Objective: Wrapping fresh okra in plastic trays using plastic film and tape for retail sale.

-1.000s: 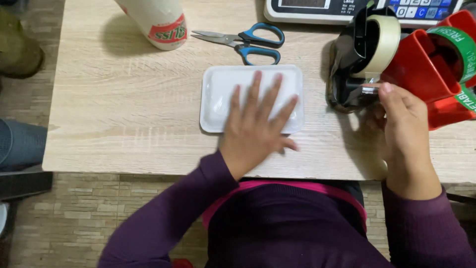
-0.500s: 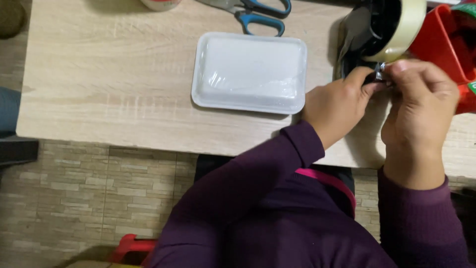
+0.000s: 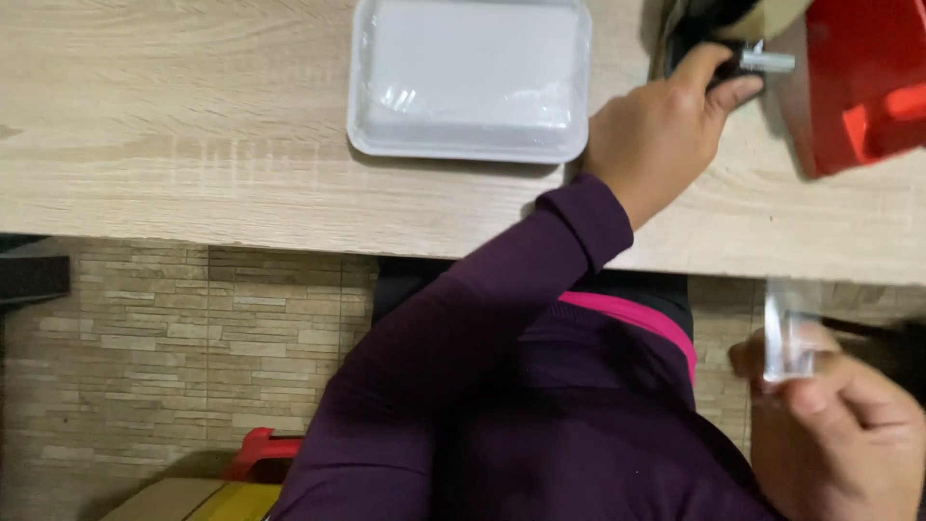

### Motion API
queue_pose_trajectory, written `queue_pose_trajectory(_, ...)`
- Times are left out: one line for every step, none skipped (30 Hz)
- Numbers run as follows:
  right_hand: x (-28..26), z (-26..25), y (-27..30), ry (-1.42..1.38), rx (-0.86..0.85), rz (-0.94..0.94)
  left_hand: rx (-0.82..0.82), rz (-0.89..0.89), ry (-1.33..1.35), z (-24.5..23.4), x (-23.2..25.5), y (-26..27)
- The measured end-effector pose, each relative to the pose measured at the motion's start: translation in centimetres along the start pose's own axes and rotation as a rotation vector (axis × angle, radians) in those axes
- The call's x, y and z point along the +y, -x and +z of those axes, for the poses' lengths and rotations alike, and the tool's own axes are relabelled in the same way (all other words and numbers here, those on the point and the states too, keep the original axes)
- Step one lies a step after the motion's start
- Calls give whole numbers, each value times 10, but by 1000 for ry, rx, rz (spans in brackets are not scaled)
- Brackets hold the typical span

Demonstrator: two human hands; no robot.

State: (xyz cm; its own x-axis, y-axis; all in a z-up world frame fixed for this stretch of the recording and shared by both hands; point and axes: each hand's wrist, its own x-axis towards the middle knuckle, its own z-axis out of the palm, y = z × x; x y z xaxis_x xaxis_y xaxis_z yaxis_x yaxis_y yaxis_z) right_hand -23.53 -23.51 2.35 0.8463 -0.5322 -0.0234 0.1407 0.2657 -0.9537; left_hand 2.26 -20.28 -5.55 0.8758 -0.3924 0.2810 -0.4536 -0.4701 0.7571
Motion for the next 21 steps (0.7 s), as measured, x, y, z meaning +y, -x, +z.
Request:
queue_pose_trajectory(4, -3, 4, 20, -15, 39, 31, 30, 11, 1, -2, 0)
queue_pose_trajectory(8, -5, 7, 40, -30, 77, 61, 60, 22, 2, -4, -1)
queue_pose_trajectory(13, -8, 9, 39, -23, 75, 55, 64, 24, 3, -3, 1)
queue_pose_trajectory(18, -9, 11, 38, -31, 145, 57, 46, 33, 3, -2, 3)
queue_pose_trajectory(23, -12, 9, 35, -52, 214, 71, 25, 36, 1, -3, 2)
queue_pose_trajectory(28, -12, 5, 33, -58, 212, 76, 26, 32, -4, -1, 4)
queue_pose_trajectory(32, -13, 2, 66, -80, 235, 65, -22, 167, -10, 2, 8)
queue_pose_trajectory(36, -14, -1, 99, -103, 259, 55, -70, 303, -15, 4, 11)
queue_pose_trajectory(41, -21, -2, 95, -108, 256, 59, -67, 298, -21, 10, 16)
queue_pose_trajectory(46, -28, -3, 94, -64, 335, 67, -190, 426, -27, 17, 21)
queue_pose_trajectory(52, -34, -3, 90, -14, 416, 65, -313, 554, -32, 24, 26)
queue_pose_trajectory(56, -34, -5, 85, -13, 415, 63, -310, 550, -53, 37, 21)
queue_pose_trajectory(59, -36, -5, 85, 20, 474, -93, -406, 546, -72, 52, 19)
queue_pose_trajectory(61, -37, -4, 85, 54, 534, -250, -499, 540, -92, 65, 16)
queue_pose_trajectory(62, -37, -5, 88, 53, 537, -249, -504, 542, -83, 62, 17)
queue_pose_trajectory(62, -38, -5, 95, 37, 528, -195, -461, 692, -75, 60, 18)
queue_pose_trajectory(62, -37, -7, 99, 19, 513, -138, -408, 839, -68, 57, 18)
queue_pose_trajectory(65, -39, -8, 99, 15, 511, -134, -407, 838, -57, 50, 17)
queue_pose_trajectory(68, -41, -9, 98, 20, 515, -125, -406, 896, -46, 42, 16)
queue_pose_trajectory(71, -43, -10, 97, 26, 520, -115, -405, 954, -35, 35, 15)
queue_pose_trajectory(72, -43, -11, 98, 27, 520, -116, -406, 955, -32, 34, 15)
